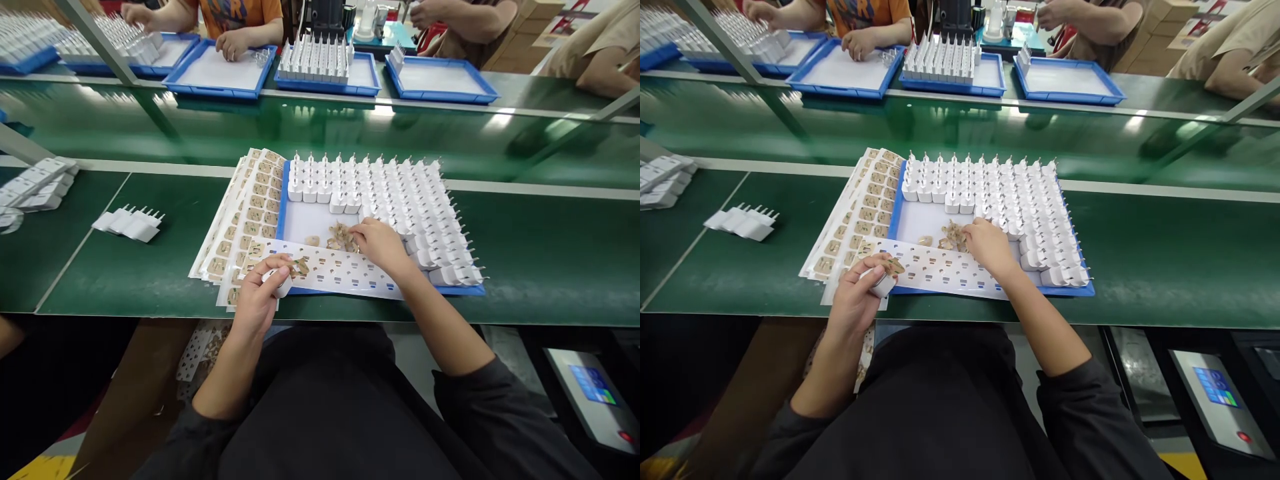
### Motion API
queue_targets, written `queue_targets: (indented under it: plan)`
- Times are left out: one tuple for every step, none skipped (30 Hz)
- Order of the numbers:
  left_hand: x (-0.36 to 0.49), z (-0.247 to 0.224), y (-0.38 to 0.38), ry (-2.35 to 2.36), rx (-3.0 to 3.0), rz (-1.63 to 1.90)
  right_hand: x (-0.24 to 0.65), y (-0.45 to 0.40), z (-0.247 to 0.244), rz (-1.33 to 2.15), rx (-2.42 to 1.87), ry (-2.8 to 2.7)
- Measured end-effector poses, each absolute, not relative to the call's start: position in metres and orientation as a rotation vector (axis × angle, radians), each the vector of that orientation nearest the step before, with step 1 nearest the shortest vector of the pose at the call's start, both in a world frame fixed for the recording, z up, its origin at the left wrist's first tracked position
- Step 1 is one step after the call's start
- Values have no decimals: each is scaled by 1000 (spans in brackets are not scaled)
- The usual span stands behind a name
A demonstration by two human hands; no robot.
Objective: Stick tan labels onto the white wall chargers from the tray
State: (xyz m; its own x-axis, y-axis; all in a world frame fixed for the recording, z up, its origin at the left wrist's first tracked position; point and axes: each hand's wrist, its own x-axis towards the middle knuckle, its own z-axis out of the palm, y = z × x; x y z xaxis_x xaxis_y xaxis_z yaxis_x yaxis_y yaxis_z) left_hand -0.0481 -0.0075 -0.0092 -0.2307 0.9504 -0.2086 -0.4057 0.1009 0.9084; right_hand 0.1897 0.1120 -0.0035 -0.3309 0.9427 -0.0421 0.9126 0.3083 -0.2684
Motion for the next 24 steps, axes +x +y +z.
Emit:
queue_targets:
  plan:
    - [-48, -9, -8, 1159, 647, 1446, 189, 111, -4, 333, -1758, -2457]
    - [-48, -9, -8, 1155, 641, 1447, 189, 109, -6, 293, -1767, -2476]
    - [-48, -9, -8, 1154, 637, 1448, 189, 108, -7, 250, -1764, -2496]
    - [-48, -10, -8, 1155, 634, 1447, 189, 107, -9, 202, -1748, -2518]
    - [-48, -10, -9, 1157, 634, 1446, 189, 107, -11, 147, -1722, -2537]
    - [-48, -11, -9, 1158, 636, 1446, 190, 107, -13, 90, -1691, -2554]
    - [-48, -11, -9, 1158, 637, 1449, 190, 107, -14, 43, -1657, -2569]
    - [-47, -12, -10, 1155, 638, 1453, 190, 108, -14, 12, -1627, -2585]
    - [-47, -12, -10, 1151, 639, 1456, 191, 109, -14, 5, -1603, -2600]
    - [-47, -12, -10, 1146, 640, 1458, 191, 110, -12, 24, -1589, -2609]
    - [-46, -12, -11, 1143, 640, 1459, 191, 111, -10, 71, -1582, -2604]
    - [-46, -12, -11, 1142, 640, 1460, 192, 112, -7, 141, -1577, -2582]
    - [-46, -11, -11, 1141, 640, 1460, 192, 113, -4, 226, -1567, -2547]
    - [-46, -11, -11, 1142, 640, 1459, 192, 114, -1, 313, -1554, -2502]
    - [-45, -11, -11, 1144, 639, 1460, 192, 115, 2, 393, -1542, -2454]
    - [-45, -10, -11, 1145, 637, 1461, 191, 115, 4, 463, -1535, -2410]
    - [-45, -10, -11, 1145, 636, 1464, 191, 116, 6, 524, -1536, -2370]
    - [-45, -10, -11, 1142, 634, 1468, 191, 116, 7, 575, -1544, -2331]
    - [-45, -10, -11, 1138, 633, 1473, 190, 116, 8, 616, -1555, -2289]
    - [-45, -10, -11, 1130, 633, 1476, 189, 116, 8, 648, -1560, -2245]
    - [-45, -11, -11, 1121, 636, 1477, 189, 116, 8, 672, -1559, -2204]
    - [-46, -11, -11, 1113, 640, 1477, 188, 116, 7, 689, -1555, -2166]
    - [-46, -12, -11, 1109, 647, 1475, 188, 116, 6, 698, -1550, -2135]
    - [-46, -12, -11, 1110, 653, 1471, 187, 115, 5, 702, -1545, -2114]
